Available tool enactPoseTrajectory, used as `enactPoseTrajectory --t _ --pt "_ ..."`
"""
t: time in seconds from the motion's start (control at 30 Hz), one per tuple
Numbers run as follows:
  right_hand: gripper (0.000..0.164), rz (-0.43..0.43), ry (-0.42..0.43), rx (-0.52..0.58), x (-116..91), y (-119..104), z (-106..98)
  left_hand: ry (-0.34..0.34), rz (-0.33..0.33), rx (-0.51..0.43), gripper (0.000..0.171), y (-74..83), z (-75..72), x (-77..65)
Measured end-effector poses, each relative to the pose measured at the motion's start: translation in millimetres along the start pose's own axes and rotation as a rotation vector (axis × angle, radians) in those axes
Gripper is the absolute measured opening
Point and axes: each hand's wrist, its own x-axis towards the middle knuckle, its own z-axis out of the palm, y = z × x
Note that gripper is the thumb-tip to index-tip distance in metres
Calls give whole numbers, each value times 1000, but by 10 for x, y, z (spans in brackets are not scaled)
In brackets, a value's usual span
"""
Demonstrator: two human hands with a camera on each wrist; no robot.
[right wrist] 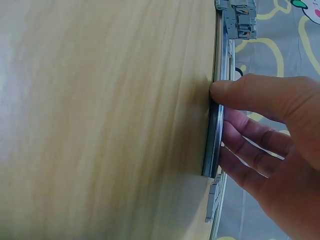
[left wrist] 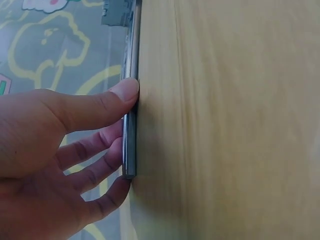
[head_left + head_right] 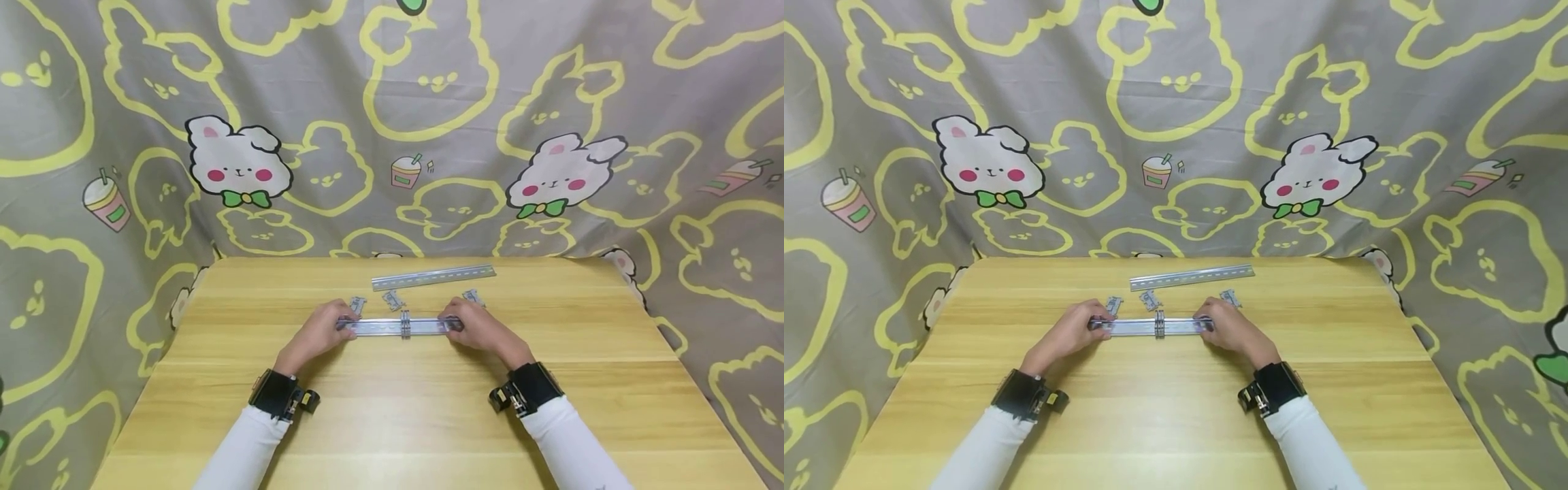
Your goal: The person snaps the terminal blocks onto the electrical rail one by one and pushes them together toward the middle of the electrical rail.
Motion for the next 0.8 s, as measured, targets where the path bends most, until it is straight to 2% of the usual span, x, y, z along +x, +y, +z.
enactPoseTrajectory --t 0.3,0.5,0.6,0.8 --pt "34 23 -5 -16 26 -22 -3 1 -12 5 34 -14 -4 2" --pt "41 5 -6 -37 28 -3 -89 27 -32 -15 30 56 -105 11" --pt "41 2 21 -53 38 52 -206 51 -31 -13 26 128 -203 106" --pt "42 23 83 -107 143 237 -426 36 4 57 31 240 -319 484"
